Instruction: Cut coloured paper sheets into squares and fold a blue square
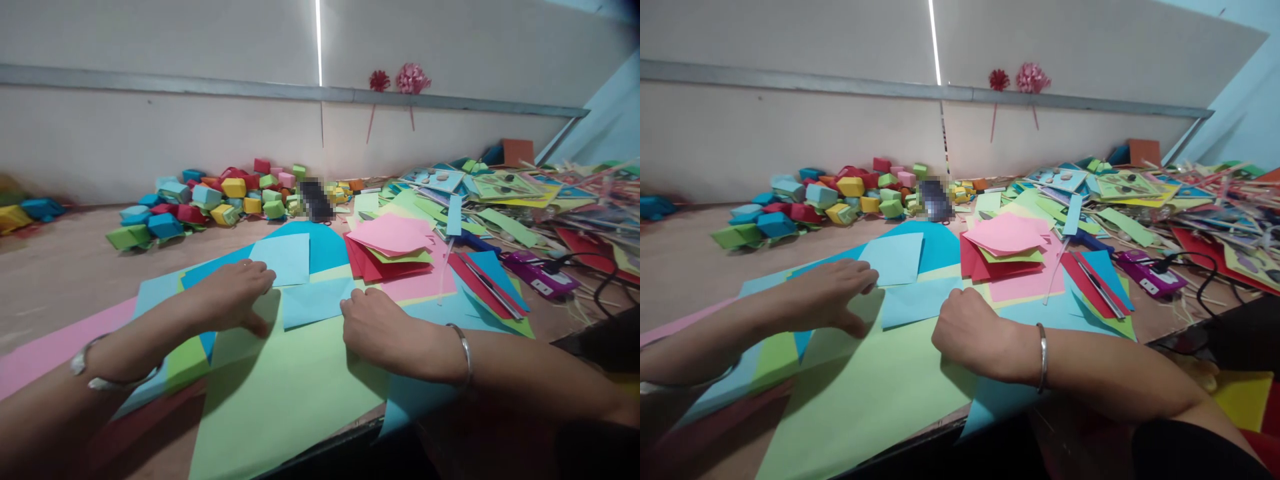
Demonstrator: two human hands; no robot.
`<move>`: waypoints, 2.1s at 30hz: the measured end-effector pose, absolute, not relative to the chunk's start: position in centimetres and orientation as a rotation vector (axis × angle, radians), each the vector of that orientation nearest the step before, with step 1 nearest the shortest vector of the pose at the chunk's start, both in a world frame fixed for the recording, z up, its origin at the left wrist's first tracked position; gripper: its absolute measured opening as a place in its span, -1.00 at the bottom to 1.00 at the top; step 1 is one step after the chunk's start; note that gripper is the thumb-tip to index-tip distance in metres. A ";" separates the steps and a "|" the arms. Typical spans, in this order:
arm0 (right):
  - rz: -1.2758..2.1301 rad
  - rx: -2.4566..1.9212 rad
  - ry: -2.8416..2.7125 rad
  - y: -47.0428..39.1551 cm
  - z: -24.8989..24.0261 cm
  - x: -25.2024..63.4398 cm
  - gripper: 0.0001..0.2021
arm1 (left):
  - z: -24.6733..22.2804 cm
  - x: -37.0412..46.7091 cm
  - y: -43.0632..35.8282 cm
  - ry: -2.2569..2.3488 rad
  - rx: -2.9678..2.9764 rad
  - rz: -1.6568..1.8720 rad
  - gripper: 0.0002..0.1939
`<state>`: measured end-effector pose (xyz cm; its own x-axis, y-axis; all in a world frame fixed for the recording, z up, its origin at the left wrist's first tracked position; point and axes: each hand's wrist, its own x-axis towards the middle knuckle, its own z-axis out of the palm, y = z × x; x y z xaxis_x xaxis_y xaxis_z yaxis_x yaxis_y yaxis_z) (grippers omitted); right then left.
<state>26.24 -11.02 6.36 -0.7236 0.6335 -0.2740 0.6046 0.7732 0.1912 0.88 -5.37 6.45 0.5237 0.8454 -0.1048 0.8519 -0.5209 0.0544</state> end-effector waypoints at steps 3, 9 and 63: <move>0.120 0.953 2.633 -11.0 6.6 26.2 -0.84 | 7.1 1.2 -5.4 1.577 2.571 -0.070 -0.79; 0.102 0.990 2.642 -10.4 6.8 26.4 -0.84 | 5.2 4.5 -5.9 1.601 2.508 0.264 -0.64; 0.043 1.179 3.877 -6.2 7.5 29.1 -0.72 | 2.5 5.2 -6.6 1.497 2.527 1.224 -0.63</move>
<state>29.13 -6.19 7.50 -0.4763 0.4405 0.7610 0.4574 0.8633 -0.2134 5.16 -6.61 2.48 0.2617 0.7317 0.6294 0.7623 -0.5567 0.3301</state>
